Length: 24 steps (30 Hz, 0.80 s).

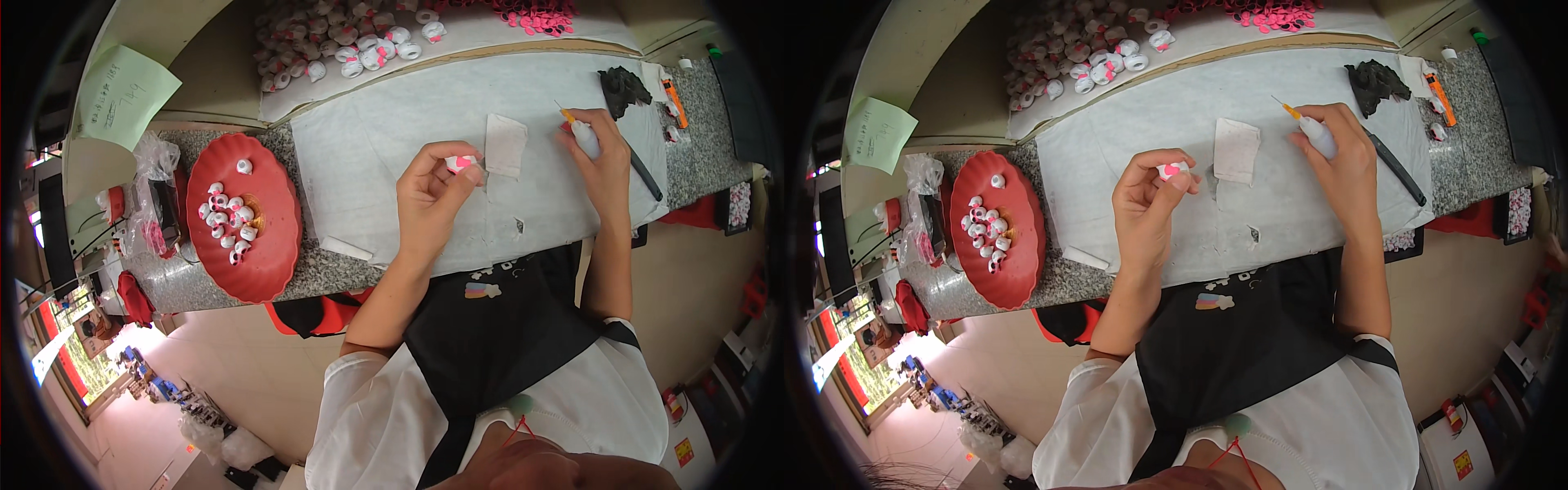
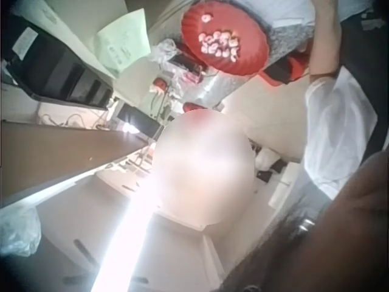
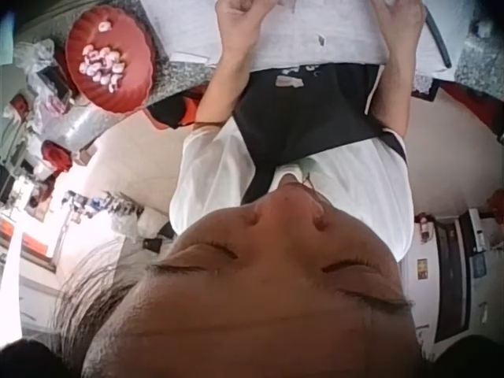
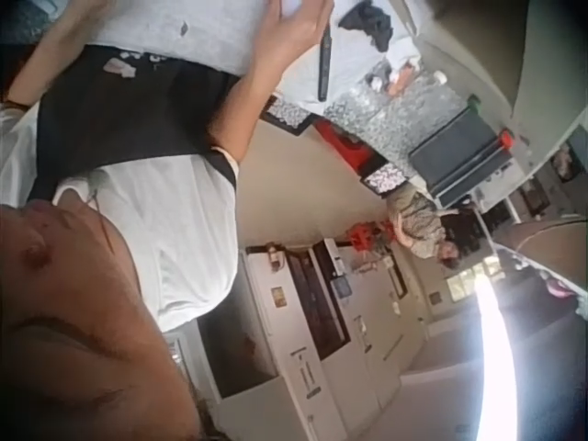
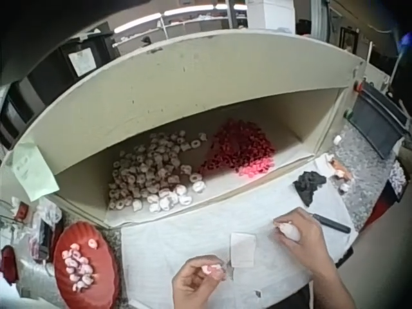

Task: Apply glue to toy heads and attach small pink bow pieces.

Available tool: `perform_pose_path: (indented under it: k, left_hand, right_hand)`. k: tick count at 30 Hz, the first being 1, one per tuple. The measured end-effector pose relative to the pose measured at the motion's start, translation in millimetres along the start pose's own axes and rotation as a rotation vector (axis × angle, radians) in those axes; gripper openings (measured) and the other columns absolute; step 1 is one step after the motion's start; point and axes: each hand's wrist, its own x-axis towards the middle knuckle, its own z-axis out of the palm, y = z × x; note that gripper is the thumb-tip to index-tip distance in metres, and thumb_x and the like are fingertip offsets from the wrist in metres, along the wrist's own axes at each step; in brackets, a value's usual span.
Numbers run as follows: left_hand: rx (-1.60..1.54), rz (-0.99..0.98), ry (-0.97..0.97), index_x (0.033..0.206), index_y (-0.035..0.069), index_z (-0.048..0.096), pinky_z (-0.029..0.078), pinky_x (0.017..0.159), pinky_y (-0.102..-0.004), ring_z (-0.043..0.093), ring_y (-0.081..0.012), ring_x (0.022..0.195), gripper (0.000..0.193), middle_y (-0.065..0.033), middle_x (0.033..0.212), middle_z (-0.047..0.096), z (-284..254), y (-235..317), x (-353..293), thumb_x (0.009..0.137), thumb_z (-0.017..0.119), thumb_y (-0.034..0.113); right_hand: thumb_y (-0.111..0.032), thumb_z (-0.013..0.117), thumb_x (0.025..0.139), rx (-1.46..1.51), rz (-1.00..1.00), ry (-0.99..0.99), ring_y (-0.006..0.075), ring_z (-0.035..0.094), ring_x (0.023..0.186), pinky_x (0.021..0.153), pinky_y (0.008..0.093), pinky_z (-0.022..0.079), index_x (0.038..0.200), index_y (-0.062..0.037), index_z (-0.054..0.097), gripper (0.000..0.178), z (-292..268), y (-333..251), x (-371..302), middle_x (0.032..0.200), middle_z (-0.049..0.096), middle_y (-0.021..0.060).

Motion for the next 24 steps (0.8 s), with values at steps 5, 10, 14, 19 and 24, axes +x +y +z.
perform_pose_path:
  k: [5,10,14,19,24]
  left_hand:
    - [-0.091,-0.011,0.035,0.09,-0.002,0.05,0.042,0.061,-0.0235,0.049,-0.0111,0.062,0.018,-0.0082,0.081,0.054,-8,-3,2,0.081,0.045,0.013]
    - [-0.221,-0.11,0.055,0.094,-0.003,0.049,0.043,0.069,-0.0285,0.05,-0.0135,0.063,0.034,-0.0112,0.085,0.052,-7,-1,5,0.085,0.035,0.026]
    - [-0.277,-0.157,0.046,0.096,-0.003,0.049,0.042,0.073,-0.0288,0.052,-0.0139,0.066,0.029,-0.0111,0.086,0.052,-6,1,8,0.084,0.04,0.022]
    - [-0.04,-0.017,0.082,0.095,0.0,0.05,0.042,0.073,-0.0291,0.05,-0.0123,0.064,0.019,-0.009,0.084,0.053,-7,6,3,0.078,0.048,0.009]
    - [0.042,0.243,0.258,0.082,0.0,0.048,0.035,0.054,-0.0222,0.036,-0.007,0.052,0.016,-0.003,0.069,0.046,-24,24,-4,0.082,0.042,0.015]
  right_hand:
    - [0.003,0.057,0.063,0.189,-0.012,-0.085,0.0173,0.052,0.074,0.068,0.0228,0.038,0.084,0.0016,0.051,0.021,13,-7,-8,0.079,0.053,0.0077]
    - [0.004,0.056,0.064,0.27,0.012,-0.103,0.0156,0.051,0.074,0.068,0.0224,0.038,0.083,0.0016,0.051,0.019,21,-9,-13,0.079,0.053,0.0067]
    - [0.003,0.056,0.065,0.322,0.018,-0.108,0.0144,0.051,0.073,0.068,0.022,0.038,0.082,0.0015,0.052,0.018,28,-7,-12,0.077,0.052,0.0059]
    - [0.002,0.055,0.066,0.383,0.0,-0.107,0.0124,0.049,0.071,0.067,0.0209,0.037,0.081,0.0008,0.052,0.016,31,-19,-11,0.075,0.051,0.005]
    - [0.002,0.055,0.066,0.372,-0.036,-0.066,0.0116,0.048,0.071,0.067,0.0212,0.036,0.081,0.0004,0.052,0.015,30,-13,-14,0.073,0.051,0.0045]
